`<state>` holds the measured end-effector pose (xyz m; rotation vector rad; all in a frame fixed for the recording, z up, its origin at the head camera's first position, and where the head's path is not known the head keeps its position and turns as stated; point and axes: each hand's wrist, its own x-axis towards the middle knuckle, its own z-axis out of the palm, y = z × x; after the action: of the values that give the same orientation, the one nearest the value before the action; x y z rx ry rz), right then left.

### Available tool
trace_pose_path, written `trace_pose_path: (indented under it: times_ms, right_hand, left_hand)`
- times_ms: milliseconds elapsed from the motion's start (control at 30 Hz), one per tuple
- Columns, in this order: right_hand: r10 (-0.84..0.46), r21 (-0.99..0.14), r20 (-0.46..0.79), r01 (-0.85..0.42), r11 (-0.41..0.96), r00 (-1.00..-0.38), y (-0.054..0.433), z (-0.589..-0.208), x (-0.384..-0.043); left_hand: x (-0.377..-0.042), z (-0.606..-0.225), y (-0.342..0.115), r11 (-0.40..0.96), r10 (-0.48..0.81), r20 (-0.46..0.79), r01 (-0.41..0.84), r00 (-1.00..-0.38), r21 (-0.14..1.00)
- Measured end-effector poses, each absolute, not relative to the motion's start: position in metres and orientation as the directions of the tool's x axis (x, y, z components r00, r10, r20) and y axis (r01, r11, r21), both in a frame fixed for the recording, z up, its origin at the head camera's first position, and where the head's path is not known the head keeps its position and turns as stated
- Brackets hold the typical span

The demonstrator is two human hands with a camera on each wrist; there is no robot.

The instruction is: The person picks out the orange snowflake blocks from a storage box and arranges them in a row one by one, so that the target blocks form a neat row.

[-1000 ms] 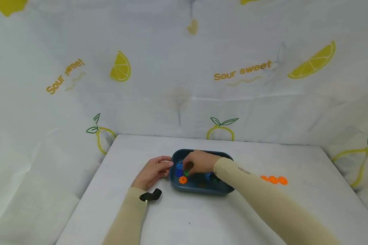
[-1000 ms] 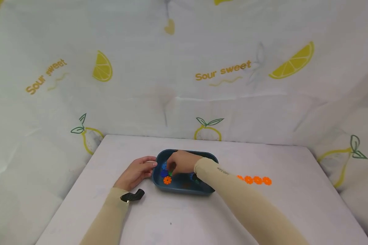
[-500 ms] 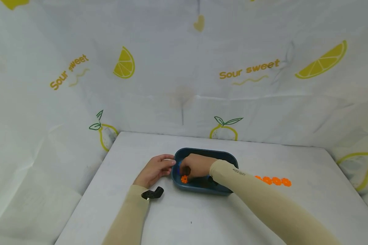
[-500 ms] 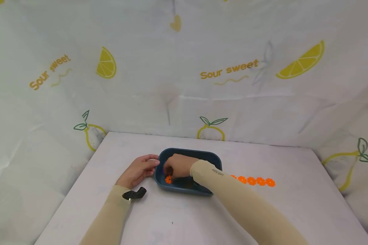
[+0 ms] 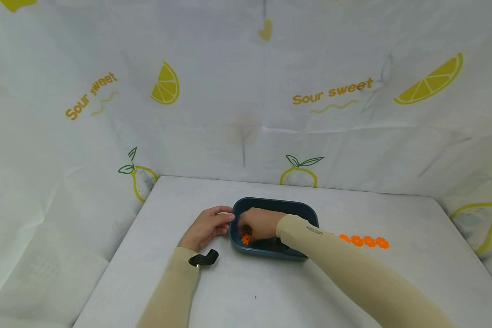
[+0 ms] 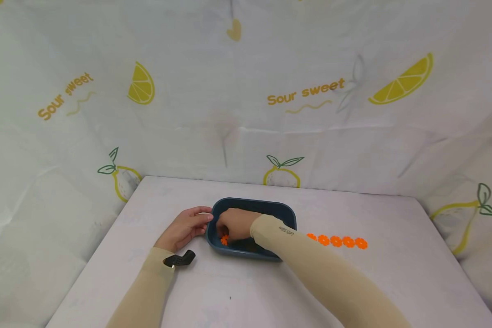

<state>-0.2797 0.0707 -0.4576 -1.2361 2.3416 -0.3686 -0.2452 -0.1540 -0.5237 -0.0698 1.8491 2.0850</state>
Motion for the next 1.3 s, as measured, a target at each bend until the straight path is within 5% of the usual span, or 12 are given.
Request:
trace_pose_path:
  times_ms: [967, 1300]
  right_hand:
    - [-0.763, -0.332, -0.327, -0.688, 0.645, -0.557, 0.073, -0.445, -0.279]
    - [-0.763, -0.430, -0.269, -0.636, 0.641, -0.587, 0.086, -0.430, -0.283]
  left_hand:
    - [-0.246, -0.523, -0.151, -0.083, 0.236, -0.267, -0.293, -0.935, 0.953]
    - [-0.245, -0.521, -0.151, -0.074, 0.213, -0.278, -0.299, -0.937, 0.951]
